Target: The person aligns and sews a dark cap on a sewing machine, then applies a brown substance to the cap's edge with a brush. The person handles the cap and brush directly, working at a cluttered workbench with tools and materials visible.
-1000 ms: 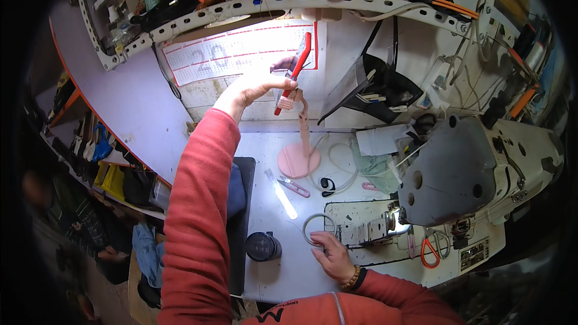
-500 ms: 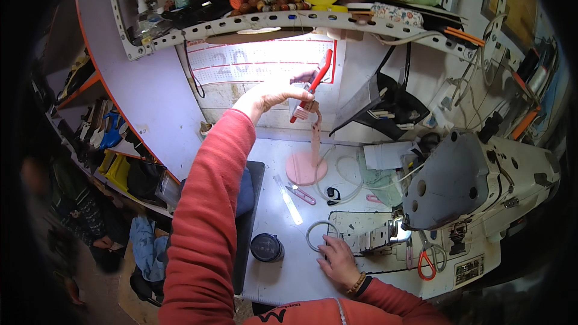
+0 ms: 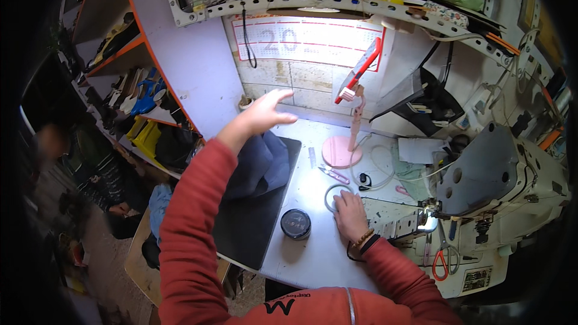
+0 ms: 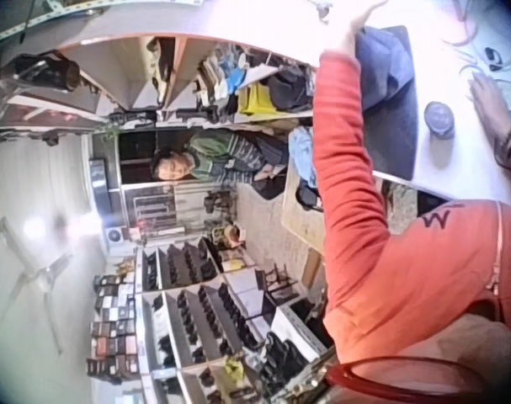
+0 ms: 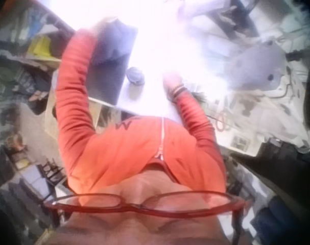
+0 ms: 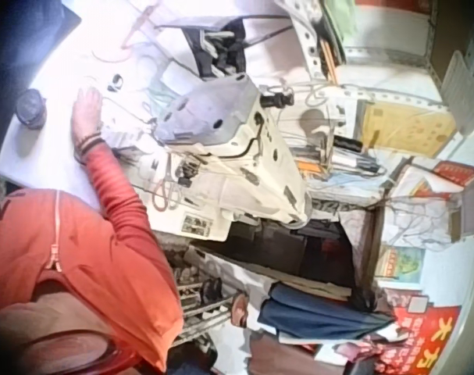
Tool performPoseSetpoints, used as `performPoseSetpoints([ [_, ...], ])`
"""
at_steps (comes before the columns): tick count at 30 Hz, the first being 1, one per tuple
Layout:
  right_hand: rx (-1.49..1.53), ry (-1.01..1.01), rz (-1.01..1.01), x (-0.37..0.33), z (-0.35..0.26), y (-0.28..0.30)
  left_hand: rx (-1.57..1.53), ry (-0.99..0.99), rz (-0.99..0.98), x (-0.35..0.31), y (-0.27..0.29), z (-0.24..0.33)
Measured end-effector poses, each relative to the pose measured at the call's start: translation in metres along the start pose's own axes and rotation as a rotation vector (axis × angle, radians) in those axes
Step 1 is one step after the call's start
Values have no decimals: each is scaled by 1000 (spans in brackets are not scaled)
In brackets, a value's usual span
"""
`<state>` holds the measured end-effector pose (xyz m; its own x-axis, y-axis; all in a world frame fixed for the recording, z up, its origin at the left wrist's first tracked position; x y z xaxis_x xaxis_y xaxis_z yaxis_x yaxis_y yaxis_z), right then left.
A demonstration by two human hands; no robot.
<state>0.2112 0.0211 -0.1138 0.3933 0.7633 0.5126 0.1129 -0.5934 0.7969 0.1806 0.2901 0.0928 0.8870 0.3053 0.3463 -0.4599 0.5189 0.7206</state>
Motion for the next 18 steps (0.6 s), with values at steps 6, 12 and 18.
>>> performPoseSetpoints([
  [6, 749, -199, -37, -8, -34, 8, 146, 79, 295, -172, -16, -12],
  [12, 1078, -213, -325, -5, -66, -26, 40, -5, 295, -232, -77, 39],
  [18, 1041, -176, -347, -15, -76, -29, 7, 46, 93, -226, -129, 52],
])
Point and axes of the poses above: each hand's wrist, its own x-axis towards the middle knuckle, its own y-axis out of the back of the hand, z = x × y, the point moved 6 cm from there along x, towards the middle knuckle, and after that the axes turned 7 degrees about z, right-handed, at the moved point
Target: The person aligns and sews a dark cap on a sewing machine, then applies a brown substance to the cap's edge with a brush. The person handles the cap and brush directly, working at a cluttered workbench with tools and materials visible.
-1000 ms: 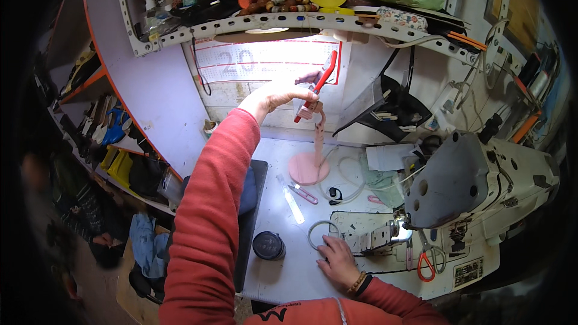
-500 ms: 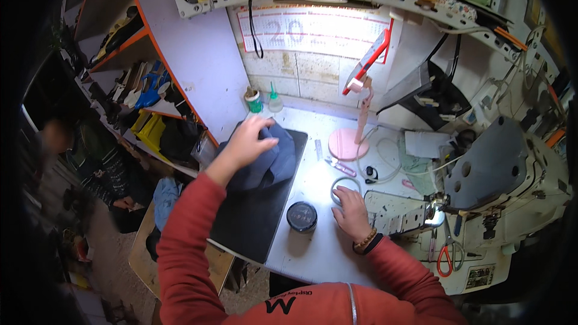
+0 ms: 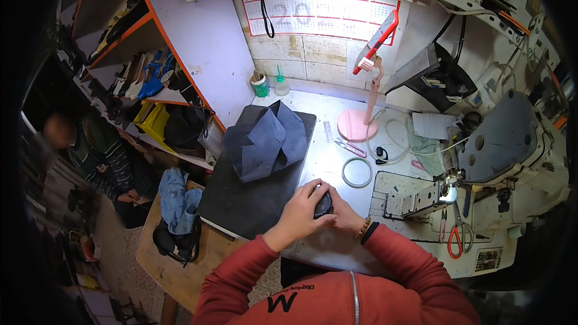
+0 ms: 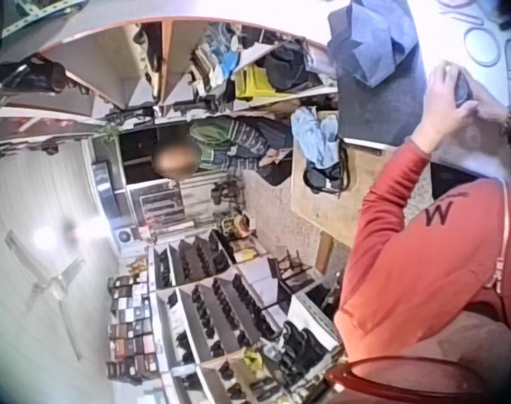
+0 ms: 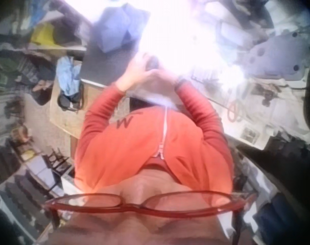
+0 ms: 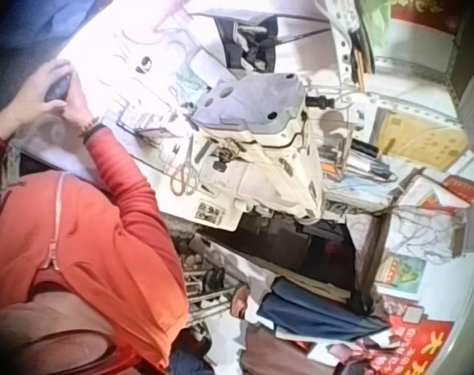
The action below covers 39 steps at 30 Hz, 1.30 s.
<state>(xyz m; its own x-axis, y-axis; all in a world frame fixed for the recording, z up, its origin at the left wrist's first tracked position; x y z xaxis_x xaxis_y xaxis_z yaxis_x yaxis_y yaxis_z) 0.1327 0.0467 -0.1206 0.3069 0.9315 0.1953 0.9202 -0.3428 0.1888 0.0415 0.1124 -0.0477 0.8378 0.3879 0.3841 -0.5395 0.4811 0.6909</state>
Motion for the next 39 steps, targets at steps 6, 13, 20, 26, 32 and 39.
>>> performPoseSetpoints([
  [6, -13, -53, 37, -20, 10, 4, -38, -167, 52, -4, -12, 16],
  [13, -24, -83, 285, -36, 18, 7, -38, -196, 298, 3, -25, 23],
  [20, -137, -61, 629, -39, 29, 17, -178, -4, 510, 22, -34, 26],
  [26, -184, -57, 638, -53, 10, 30, -183, 143, 565, 37, -20, -13],
  [32, -231, -33, 647, -53, 6, 58, 103, 251, 296, 42, -53, -64],
  [39, -241, -15, 656, -45, 17, 75, 129, 49, 69, 63, -17, -20],
])
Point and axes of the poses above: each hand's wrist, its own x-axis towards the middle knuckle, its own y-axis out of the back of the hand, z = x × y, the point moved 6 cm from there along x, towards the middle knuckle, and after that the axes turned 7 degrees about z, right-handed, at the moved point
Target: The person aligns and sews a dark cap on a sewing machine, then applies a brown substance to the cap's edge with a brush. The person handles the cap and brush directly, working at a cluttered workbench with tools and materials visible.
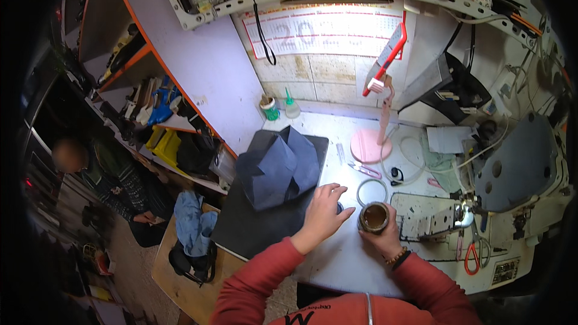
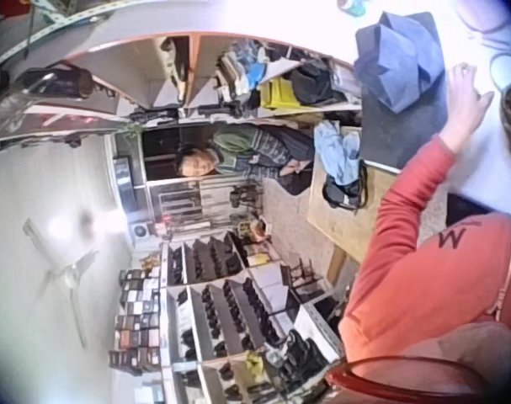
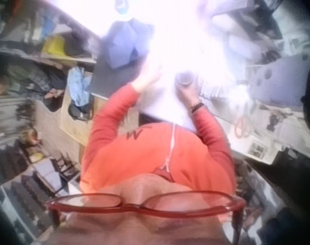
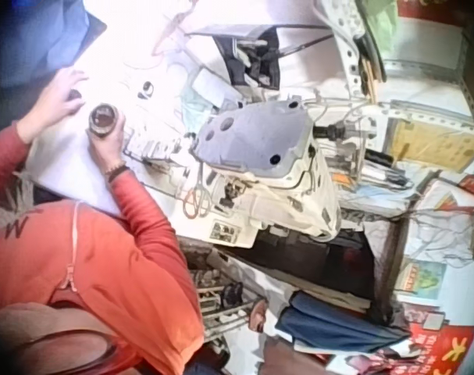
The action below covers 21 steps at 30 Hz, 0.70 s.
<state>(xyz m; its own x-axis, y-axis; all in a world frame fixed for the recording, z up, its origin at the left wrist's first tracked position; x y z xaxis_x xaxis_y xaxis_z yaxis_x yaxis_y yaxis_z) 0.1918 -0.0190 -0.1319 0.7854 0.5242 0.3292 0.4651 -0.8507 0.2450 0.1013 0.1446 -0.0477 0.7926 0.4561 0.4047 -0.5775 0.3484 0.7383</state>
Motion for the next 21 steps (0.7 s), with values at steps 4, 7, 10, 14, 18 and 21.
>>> performPoseSetpoints([
  [4, 36, -35, -62, 1, 7, -4, 109, -223, 289, 76, 93, -20],
  [7, 37, -27, -87, 1, 12, -4, 422, 7, 309, 158, 136, -93],
  [10, 62, -43, -113, 3, 17, -5, 569, 218, 244, 214, 149, -166],
  [14, 101, -121, -149, 4, 16, -8, 578, 283, 228, 251, 125, -222],
  [18, 123, -185, -62, 4, 8, -6, 656, 206, 109, 270, 93, -256],
  [21, 43, -148, -94, 6, 1, -7, 701, 186, 174, 275, 86, -272],
])
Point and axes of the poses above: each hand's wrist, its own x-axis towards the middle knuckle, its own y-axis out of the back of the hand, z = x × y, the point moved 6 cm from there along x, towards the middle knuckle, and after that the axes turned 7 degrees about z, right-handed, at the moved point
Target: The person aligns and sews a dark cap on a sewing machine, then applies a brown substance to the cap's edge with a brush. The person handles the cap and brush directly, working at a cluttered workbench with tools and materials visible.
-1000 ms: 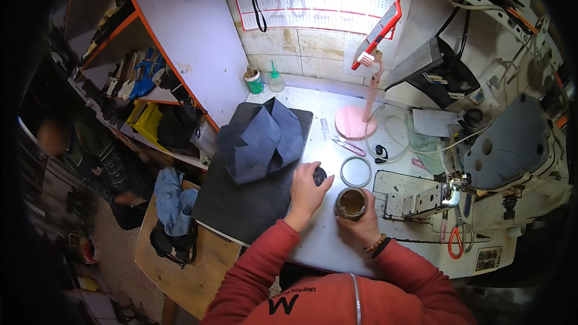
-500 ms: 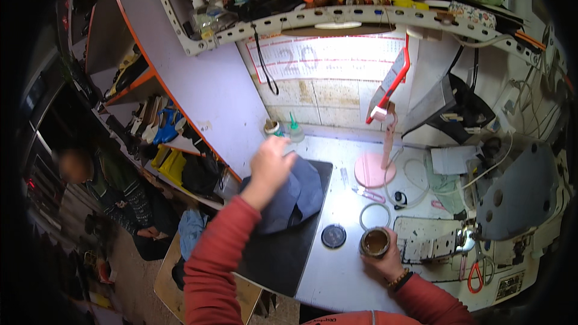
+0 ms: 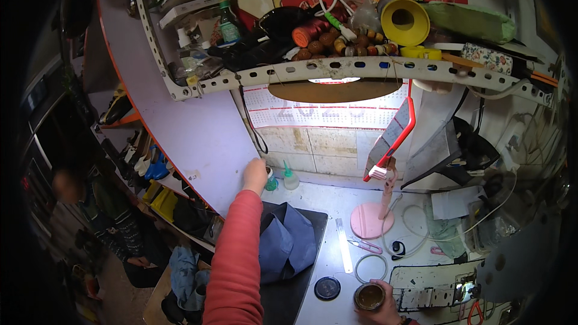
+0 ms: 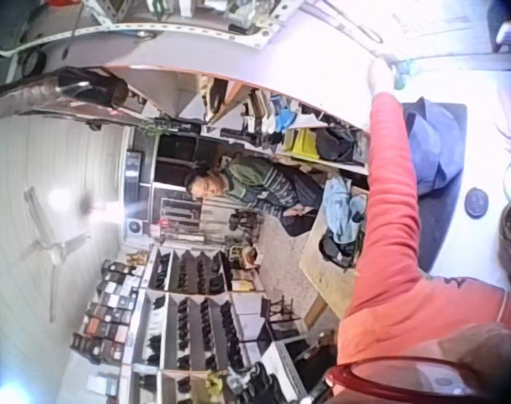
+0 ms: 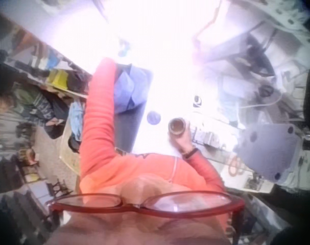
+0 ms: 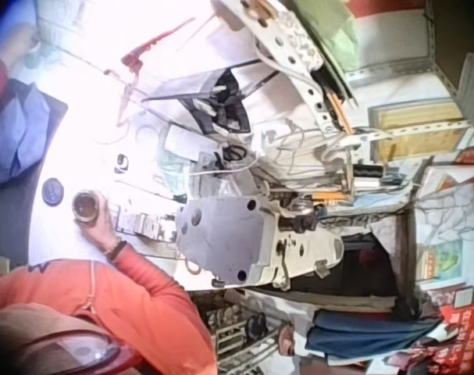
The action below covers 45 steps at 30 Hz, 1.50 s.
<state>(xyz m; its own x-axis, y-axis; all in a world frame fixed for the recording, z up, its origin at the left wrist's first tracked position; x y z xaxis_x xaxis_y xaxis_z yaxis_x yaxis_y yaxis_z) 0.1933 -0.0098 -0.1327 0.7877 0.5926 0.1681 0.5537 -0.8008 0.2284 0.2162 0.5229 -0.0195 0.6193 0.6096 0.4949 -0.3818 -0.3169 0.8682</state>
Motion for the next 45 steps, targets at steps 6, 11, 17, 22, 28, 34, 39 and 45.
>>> performPoseSetpoints([
  [6, -9, -81, -10, 1, -4, 1, -90, 74, 292, 6, 23, -21],
  [11, 25, -35, 20, 1, -13, 3, -193, 81, 367, 2, 55, -27],
  [17, 3, -27, 14, 1, -14, 4, -233, 229, 315, -34, 59, -25],
  [22, 17, -23, 22, 2, -17, 5, -184, 314, 203, -55, 36, -26],
  [28, 36, -39, 10, 1, -15, 6, -38, 331, -93, -52, 24, -24],
  [34, 16, 61, -52, 3, -5, 3, -104, 362, 93, -58, 43, -11],
  [39, 28, 41, -77, 3, 1, 2, -58, 337, -48, -76, 30, -13],
  [45, 66, 4, -96, 1, 5, 2, -106, 355, -94, -74, 16, -20],
])
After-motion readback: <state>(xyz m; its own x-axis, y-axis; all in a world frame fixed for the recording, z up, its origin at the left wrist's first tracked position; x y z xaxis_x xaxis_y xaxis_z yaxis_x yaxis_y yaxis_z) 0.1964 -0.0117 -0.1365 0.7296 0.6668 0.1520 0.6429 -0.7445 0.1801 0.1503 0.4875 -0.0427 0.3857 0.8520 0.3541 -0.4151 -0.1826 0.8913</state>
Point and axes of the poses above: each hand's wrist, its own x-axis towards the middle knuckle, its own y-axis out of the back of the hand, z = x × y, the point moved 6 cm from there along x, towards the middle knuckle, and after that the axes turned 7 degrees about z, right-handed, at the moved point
